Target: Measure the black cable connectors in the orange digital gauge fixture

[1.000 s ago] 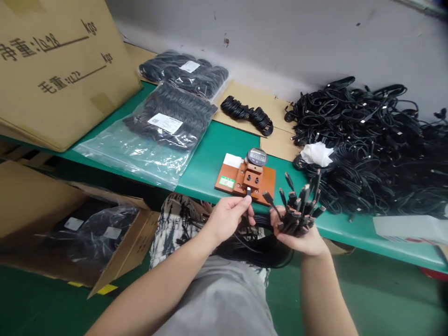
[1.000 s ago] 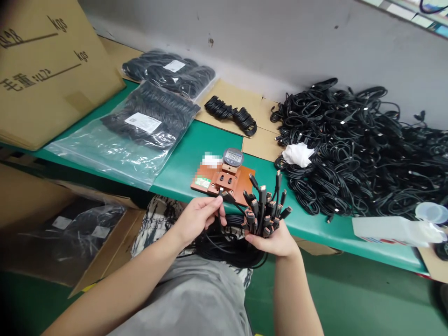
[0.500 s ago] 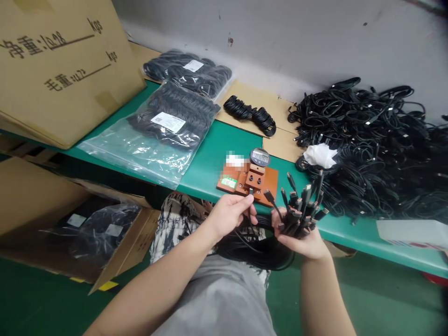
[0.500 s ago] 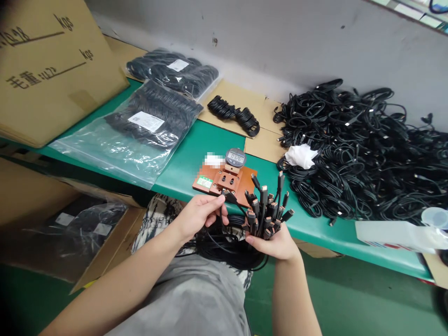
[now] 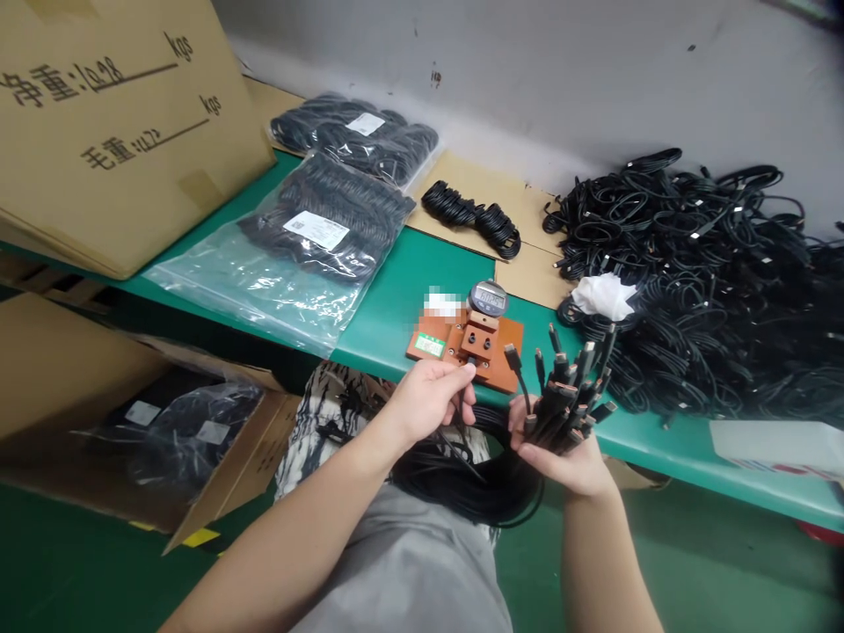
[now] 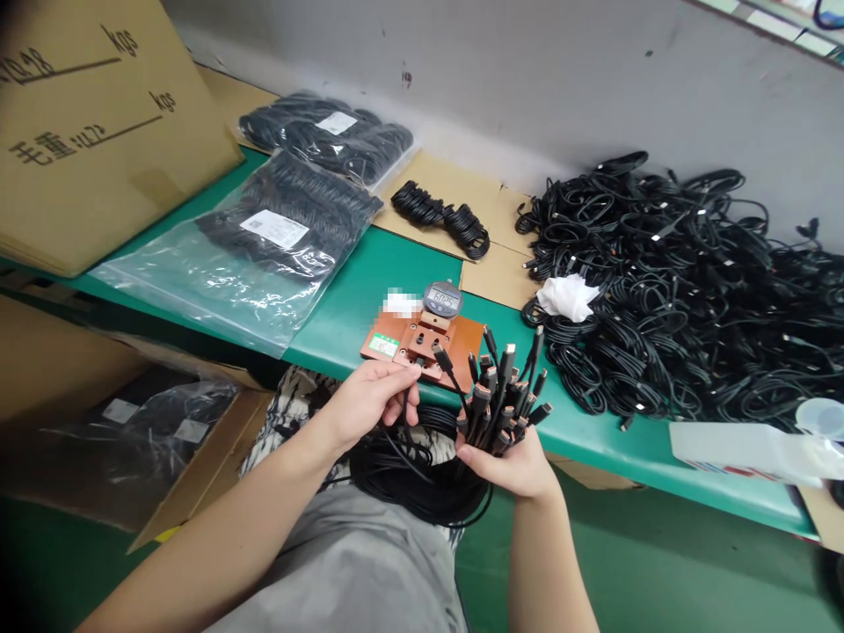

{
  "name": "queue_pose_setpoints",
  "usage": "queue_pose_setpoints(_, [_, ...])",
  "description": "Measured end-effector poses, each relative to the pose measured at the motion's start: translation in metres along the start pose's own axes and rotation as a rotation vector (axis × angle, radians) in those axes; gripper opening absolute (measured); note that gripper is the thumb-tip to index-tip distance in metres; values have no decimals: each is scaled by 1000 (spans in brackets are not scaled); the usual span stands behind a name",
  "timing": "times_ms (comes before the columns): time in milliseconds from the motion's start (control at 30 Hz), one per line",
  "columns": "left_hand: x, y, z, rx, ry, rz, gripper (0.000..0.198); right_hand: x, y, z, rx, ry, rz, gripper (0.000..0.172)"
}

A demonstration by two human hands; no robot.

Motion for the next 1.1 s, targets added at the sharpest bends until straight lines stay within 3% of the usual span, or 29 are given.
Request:
queue_pose_setpoints(600, [-1, -1, -2, 23, 19, -30, 40, -5, -3, -14, -3, 67, -48, 31])
queue_pose_setpoints(733, [-16, -1, -7, 136, 83, -36, 42, -5, -4, -10, -61, 48, -34, 31])
queue_pose_setpoints(800, [-34, -13, -10, 247, 160, -90, 43, -5, -5, -8, -95, 28, -30, 29])
queue_pose_setpoints(900, [-67, -56, -4, 334, 218, -274, 40, -5, -5, -6, -100, 13, -19, 25])
queue_pose_setpoints(1033, [-115, -122, 31, 273, 171, -525, 34, -4, -4, -5, -122, 9, 1, 21])
queue_pose_setpoints(1100, [-129, -127, 59, 217, 76, -455, 30, -3, -2, -3, -121, 0, 20, 20])
Point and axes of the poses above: each hand's wrist, its own x-axis towards the middle knuckle, its own y-axis out of the palm, z = x × y, the point moved 10 cm from there along x, towards the middle knuckle, and after that the axes turned 2 degrees about -y, right-handed, at the moved point
